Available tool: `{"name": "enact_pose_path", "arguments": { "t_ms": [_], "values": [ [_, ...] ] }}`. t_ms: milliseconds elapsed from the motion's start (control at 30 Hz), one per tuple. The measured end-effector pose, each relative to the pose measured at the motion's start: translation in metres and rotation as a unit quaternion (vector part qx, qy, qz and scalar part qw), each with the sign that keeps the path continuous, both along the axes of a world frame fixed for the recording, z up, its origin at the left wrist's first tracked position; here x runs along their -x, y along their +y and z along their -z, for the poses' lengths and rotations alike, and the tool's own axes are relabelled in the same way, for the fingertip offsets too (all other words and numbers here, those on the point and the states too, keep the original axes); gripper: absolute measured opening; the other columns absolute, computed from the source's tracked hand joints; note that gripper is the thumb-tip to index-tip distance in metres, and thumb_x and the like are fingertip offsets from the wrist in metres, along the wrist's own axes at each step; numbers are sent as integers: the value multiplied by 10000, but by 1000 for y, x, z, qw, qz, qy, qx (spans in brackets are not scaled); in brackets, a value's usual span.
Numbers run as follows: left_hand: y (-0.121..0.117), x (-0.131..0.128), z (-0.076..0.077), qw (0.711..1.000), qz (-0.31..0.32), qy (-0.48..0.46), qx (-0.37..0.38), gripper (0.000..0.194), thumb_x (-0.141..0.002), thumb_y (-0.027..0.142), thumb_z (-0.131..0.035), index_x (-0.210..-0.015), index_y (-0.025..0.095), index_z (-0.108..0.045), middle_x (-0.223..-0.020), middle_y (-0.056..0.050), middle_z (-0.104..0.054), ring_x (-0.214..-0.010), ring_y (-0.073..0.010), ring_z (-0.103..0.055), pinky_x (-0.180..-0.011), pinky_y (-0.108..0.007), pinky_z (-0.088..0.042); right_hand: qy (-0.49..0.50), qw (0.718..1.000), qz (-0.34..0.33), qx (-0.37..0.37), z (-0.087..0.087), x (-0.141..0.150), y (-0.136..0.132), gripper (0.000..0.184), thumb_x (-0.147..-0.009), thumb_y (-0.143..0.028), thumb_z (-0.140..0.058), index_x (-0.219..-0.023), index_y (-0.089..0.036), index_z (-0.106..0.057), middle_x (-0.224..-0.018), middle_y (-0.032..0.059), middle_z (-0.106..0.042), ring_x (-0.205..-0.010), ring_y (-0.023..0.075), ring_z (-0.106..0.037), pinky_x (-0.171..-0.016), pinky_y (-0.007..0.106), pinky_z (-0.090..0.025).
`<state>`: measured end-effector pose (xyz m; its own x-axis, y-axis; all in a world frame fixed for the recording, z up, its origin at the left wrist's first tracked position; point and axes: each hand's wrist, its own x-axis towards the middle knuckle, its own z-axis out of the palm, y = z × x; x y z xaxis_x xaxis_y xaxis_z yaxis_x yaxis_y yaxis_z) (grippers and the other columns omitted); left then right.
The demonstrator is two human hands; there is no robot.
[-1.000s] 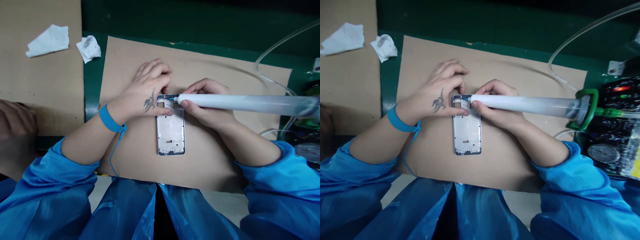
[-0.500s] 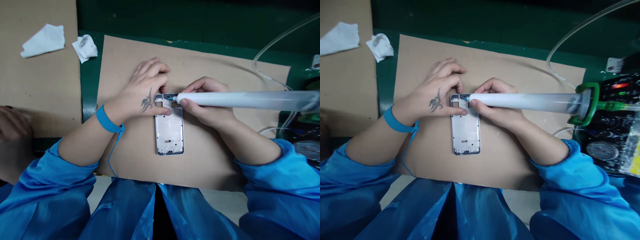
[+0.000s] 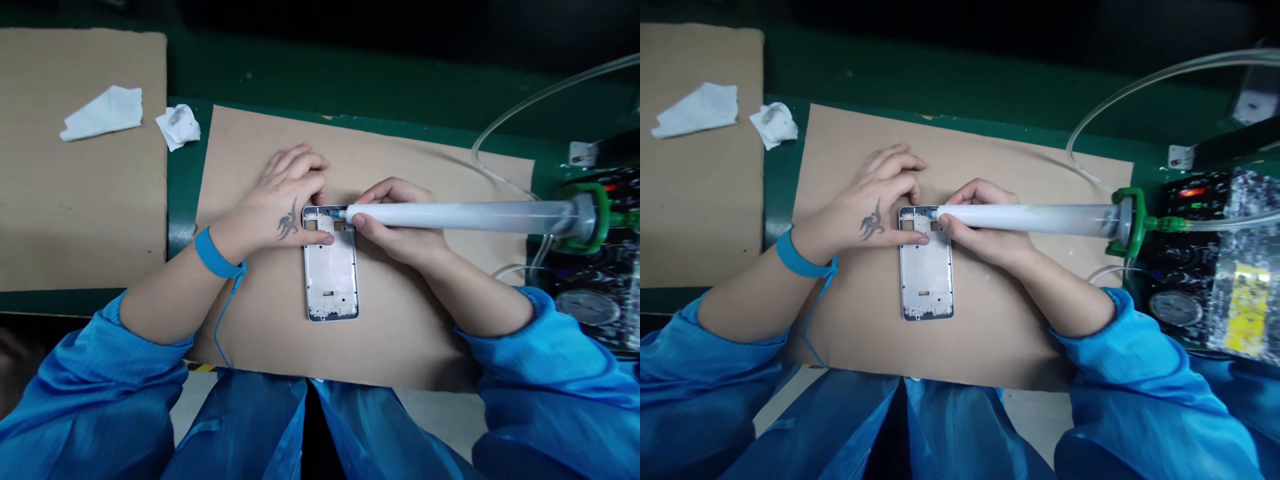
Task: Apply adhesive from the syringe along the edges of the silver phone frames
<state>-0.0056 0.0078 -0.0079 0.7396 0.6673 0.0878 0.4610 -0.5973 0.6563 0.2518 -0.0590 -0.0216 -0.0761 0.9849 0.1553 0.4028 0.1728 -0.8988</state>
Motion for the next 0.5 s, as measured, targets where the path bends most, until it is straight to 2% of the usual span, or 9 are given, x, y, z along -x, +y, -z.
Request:
{"name": "enact_pose_path", "arguments": {
  "t_ms": [200,500],
  "values": [
    [0,1,1,1000,1,7,-18,646,-794,792,-905,-1054,239,-695,-1623,-154,-602,-1714,-464,-332,-1425,-698,-247,3,1000,-5,6,-3,1,0,334,-827,-521,-941,-874,-275,-720,-778,27,-776,-601,189,-664,-515,317,-532],
    [0,2,0,1000,5,2,-11,665,-805,829,-874,-1048,235,-700,-1617,-156,-603,-1716,-475,-321,-1429,-699,-230,-10,1000,-3,18,-4,0,0,356,-835,-557,-925,-879,-274,-716,-790,30,-777,-613,189,-673,-529,320,-544]
  ]
}}
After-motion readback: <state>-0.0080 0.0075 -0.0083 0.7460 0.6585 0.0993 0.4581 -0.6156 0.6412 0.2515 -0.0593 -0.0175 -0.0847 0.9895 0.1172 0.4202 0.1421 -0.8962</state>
